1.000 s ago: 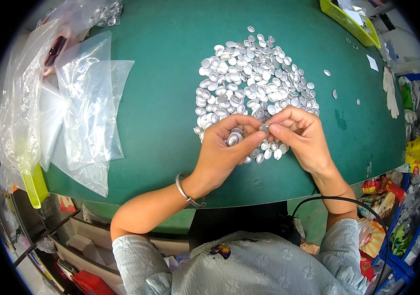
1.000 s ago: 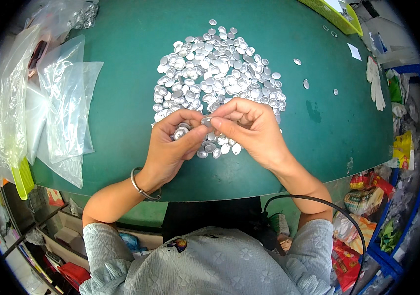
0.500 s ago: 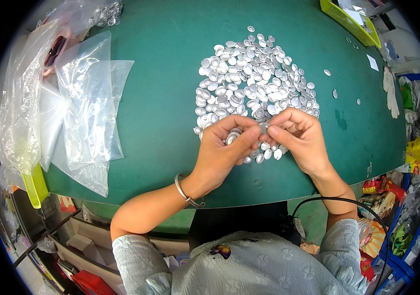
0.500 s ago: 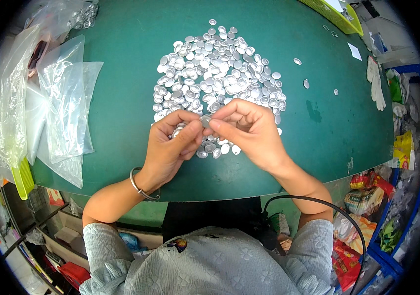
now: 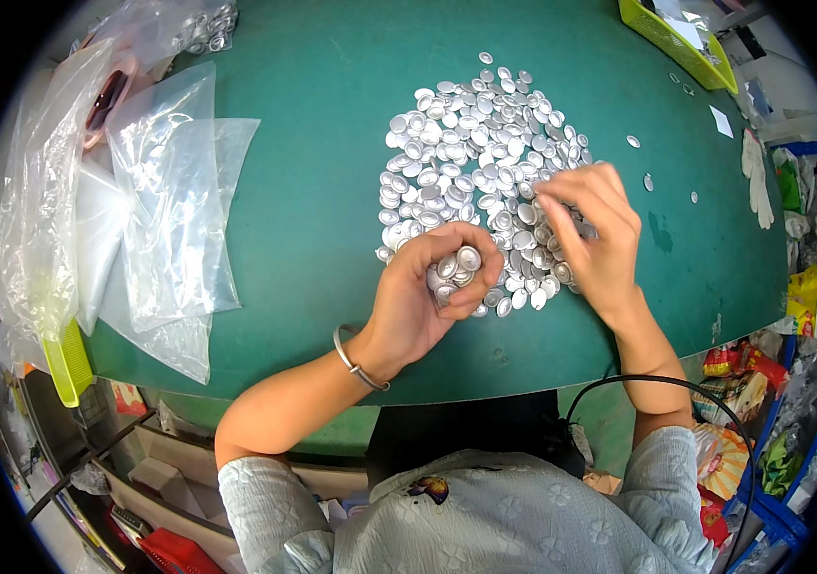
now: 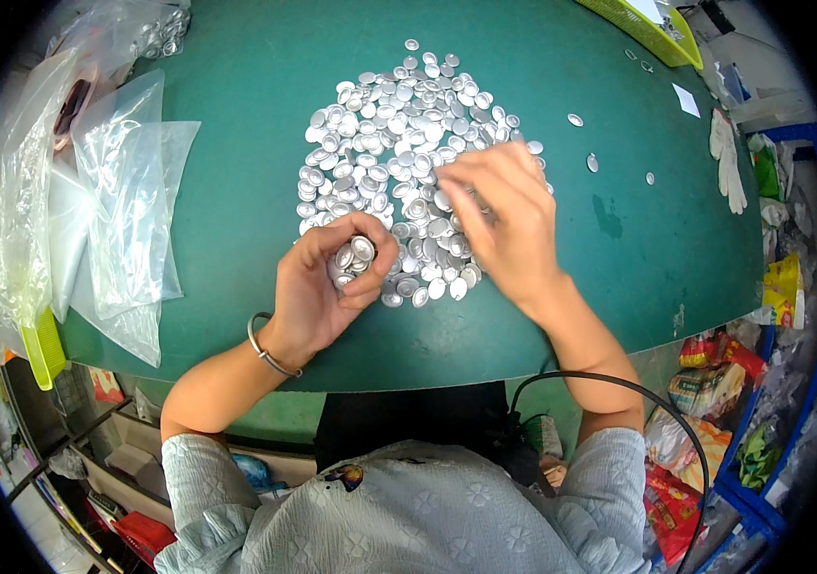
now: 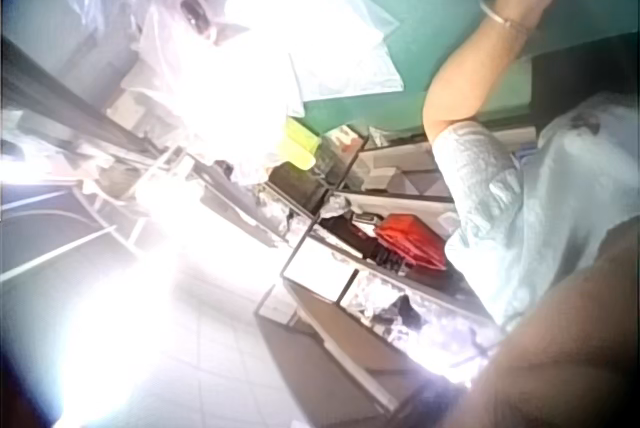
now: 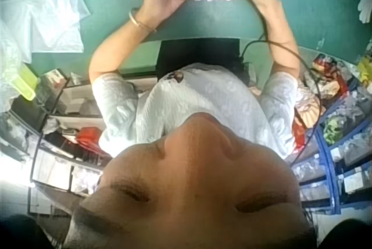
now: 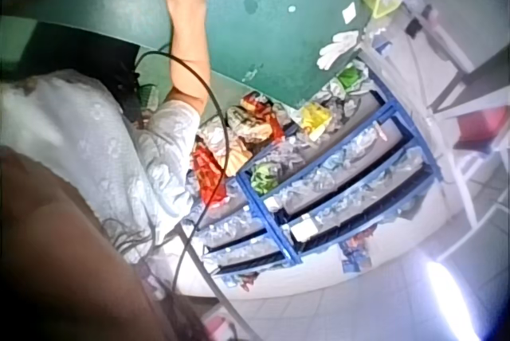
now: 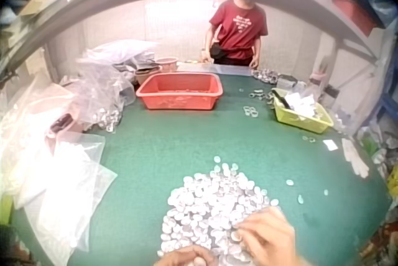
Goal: The person sits at a green table and repeatedly picks up small silver metal discs and rings from a large pile. They insert the rings into the discs by hand, creating small assembled units. The person holds a growing stack of these assembled units in their left hand while continuing to process the pile with their right hand.
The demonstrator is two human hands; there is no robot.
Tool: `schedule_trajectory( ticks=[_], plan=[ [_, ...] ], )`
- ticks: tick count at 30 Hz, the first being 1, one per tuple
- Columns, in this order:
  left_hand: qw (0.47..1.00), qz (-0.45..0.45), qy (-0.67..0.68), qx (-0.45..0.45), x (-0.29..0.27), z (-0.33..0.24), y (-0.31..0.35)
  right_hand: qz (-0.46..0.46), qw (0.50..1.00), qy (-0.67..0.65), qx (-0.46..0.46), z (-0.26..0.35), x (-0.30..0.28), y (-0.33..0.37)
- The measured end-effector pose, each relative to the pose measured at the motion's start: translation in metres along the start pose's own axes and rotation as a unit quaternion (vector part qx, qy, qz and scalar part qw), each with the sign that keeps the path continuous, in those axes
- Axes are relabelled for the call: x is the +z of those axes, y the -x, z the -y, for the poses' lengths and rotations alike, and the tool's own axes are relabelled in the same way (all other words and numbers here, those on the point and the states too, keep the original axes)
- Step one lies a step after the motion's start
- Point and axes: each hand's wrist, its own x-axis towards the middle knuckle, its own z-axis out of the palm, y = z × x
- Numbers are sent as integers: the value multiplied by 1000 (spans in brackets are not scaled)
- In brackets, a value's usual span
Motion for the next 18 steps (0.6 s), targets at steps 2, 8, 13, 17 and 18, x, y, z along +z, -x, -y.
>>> schedule_trajectory(
  ticks=[2,8,13,17,18],
  plan=[
    [1000,9,12,-16,-2,1,-1,11,995,94,27,-9,3,-1],
    [998,38,-41,0,-7,5,-2,70,992,81,66,-12,6,-1],
    [991,-14,-125,42,1,7,-1,-9,979,-165,116,4,5,-3],
    [989,-52,-129,43,4,7,-1,-7,988,-120,-95,14,0,0],
    [988,-62,-132,45,4,8,-1,-8,988,-112,-110,15,1,-1]
  ],
)
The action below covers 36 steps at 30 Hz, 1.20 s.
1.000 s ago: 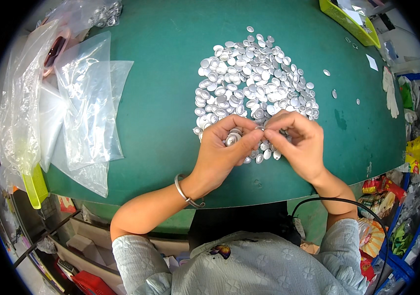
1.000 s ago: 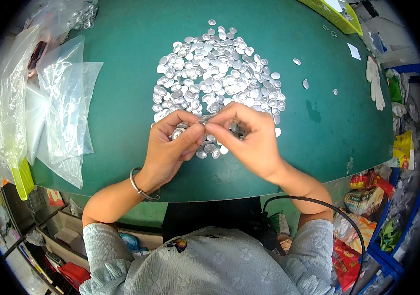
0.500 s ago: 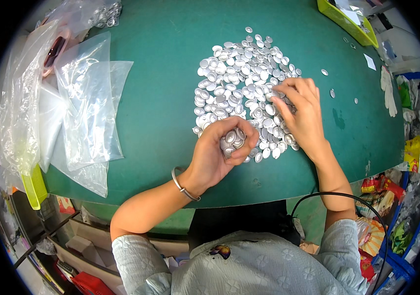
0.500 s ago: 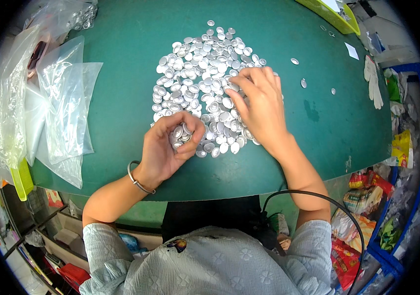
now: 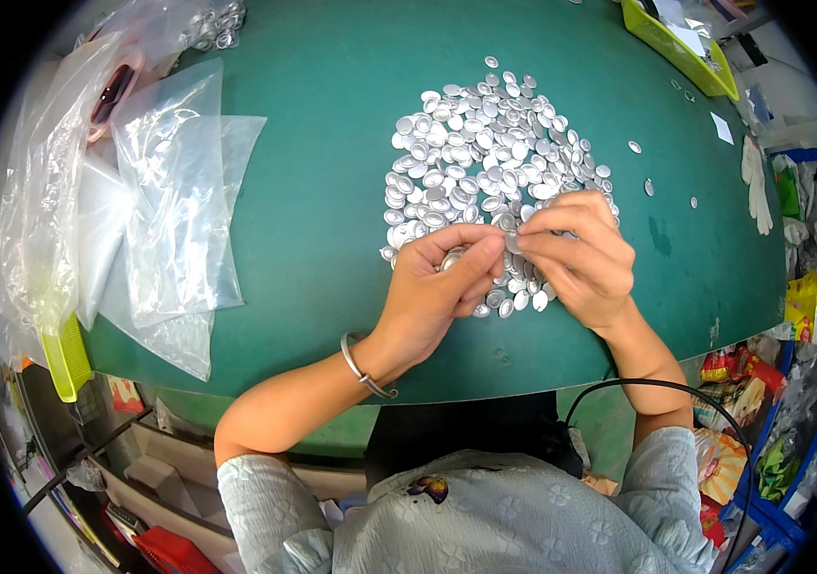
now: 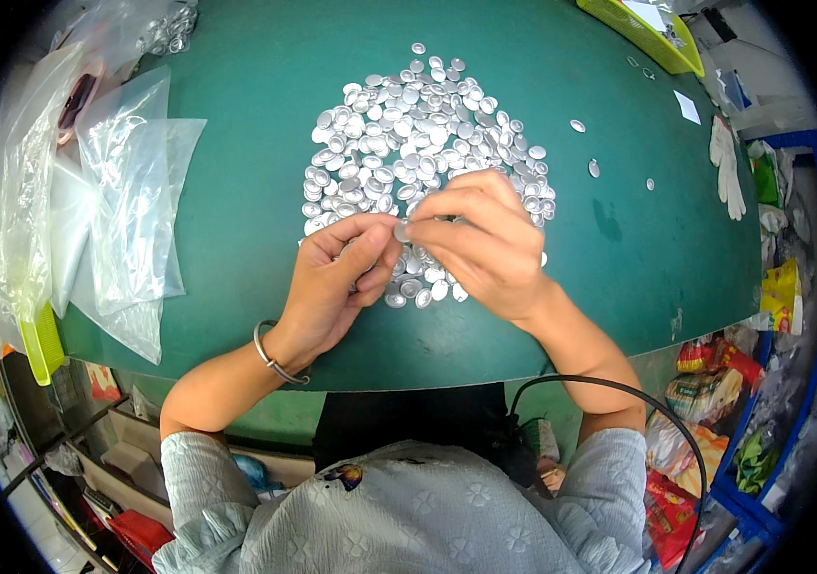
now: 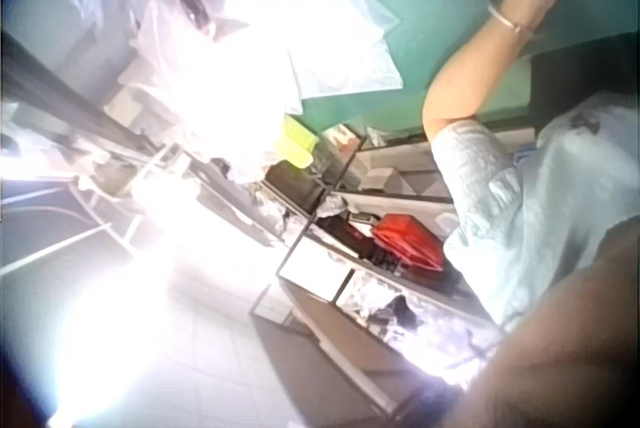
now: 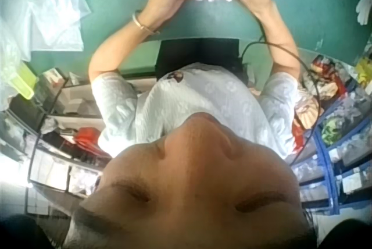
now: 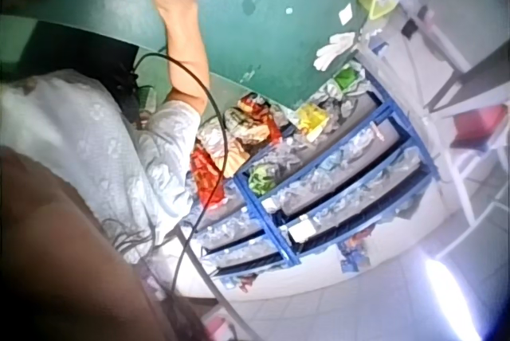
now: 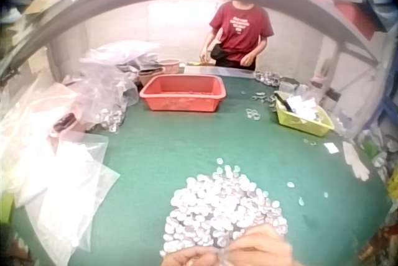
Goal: The person sits at a green table and repeatedly picks up small silver metal discs and rings from a large pile. They insert the rings into the discs by hand, creating small assembled units. The person holds a growing stack of these assembled units in their left hand while continuing to process the pile with their right hand.
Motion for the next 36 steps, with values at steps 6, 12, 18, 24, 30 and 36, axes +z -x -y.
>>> schedule_trajectory(
  ticks=[6,12,18,24,30,36],
  plan=[
    [1000,-14,-6,21,-3,2,1,-2,1000,12,-12,1,1,0],
    [999,-20,2,37,-3,2,0,-9,997,-45,65,1,1,4],
    [1000,-18,-10,24,-1,0,1,28,996,-51,72,2,2,5],
    [996,-28,-67,49,-2,0,4,26,997,-18,63,6,5,6],
    [998,-2,-15,62,-5,2,4,29,999,8,22,8,0,4],
    [993,31,110,17,-4,-2,-9,35,982,113,149,-22,-15,4]
  ],
)
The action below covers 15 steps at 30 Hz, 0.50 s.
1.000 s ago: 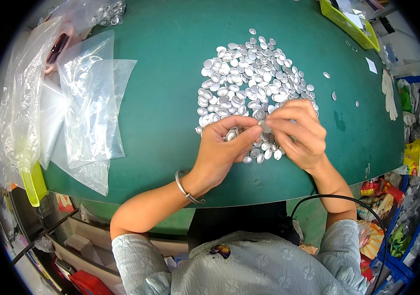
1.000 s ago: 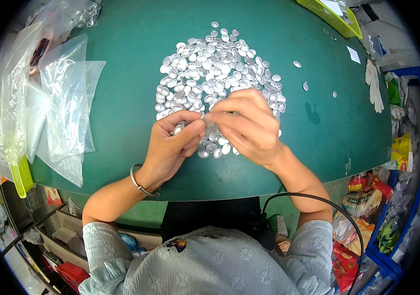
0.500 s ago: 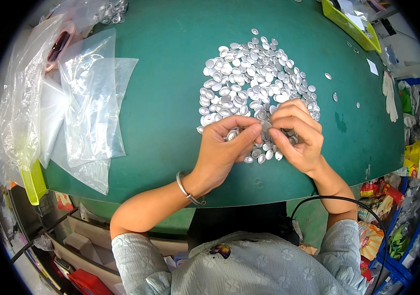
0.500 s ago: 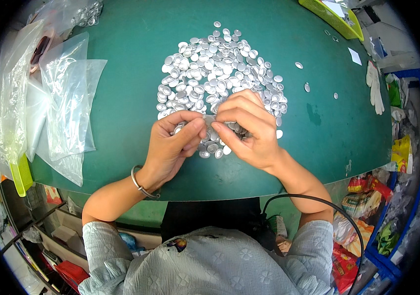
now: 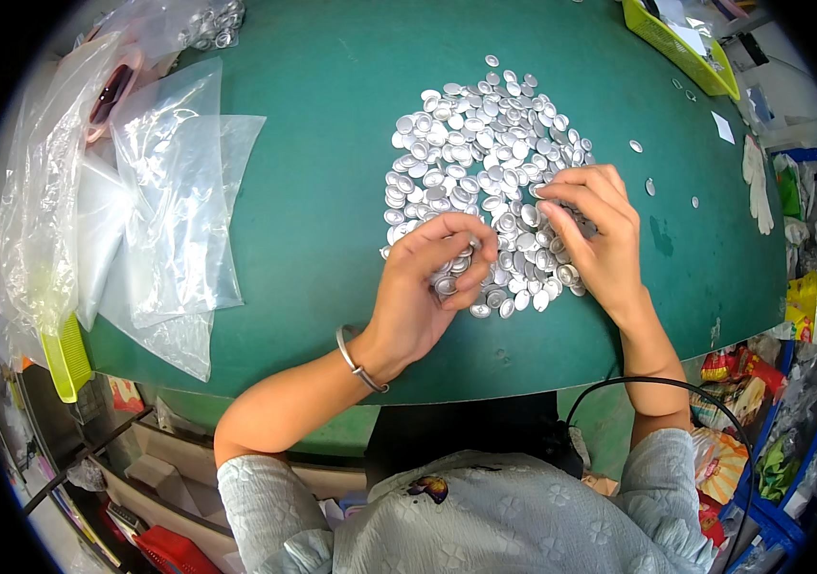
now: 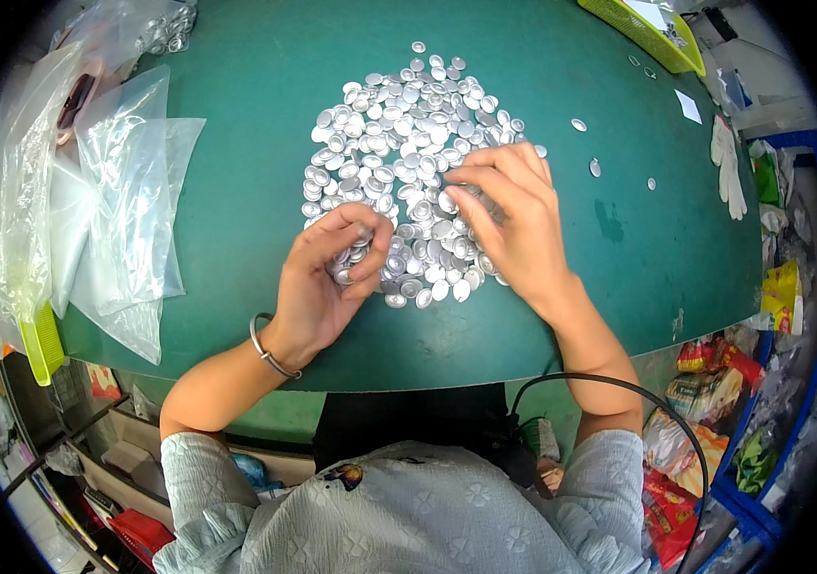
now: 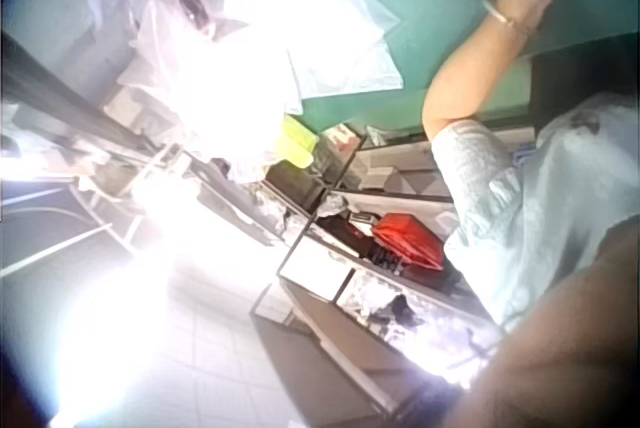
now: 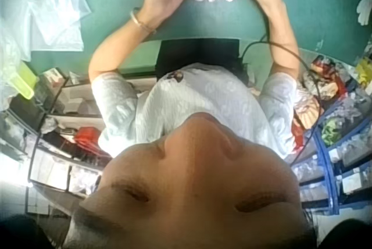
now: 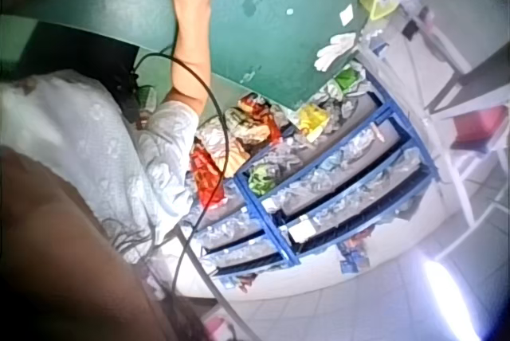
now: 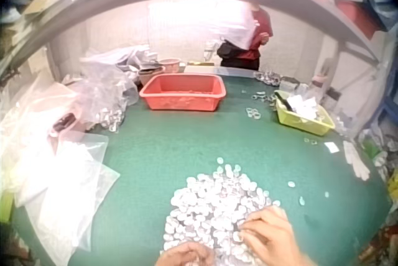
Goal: The person sits at a green table and repeatedly picks up small silver metal discs and rings from a large pile. They insert the rings into the discs by hand, creating small assembled units. The person holds a growing stack of these assembled units in their left hand while continuing to process the pile with their right hand.
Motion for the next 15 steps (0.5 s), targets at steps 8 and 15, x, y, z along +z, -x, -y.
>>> schedule_trajectory(
  ticks=[8,15],
  plan=[
    [999,3,51,-9,-14,6,5,125,984,119,-34,3,11,9],
    [973,-61,-57,213,-12,-38,42,106,986,110,-63,-6,21,26]
  ],
)
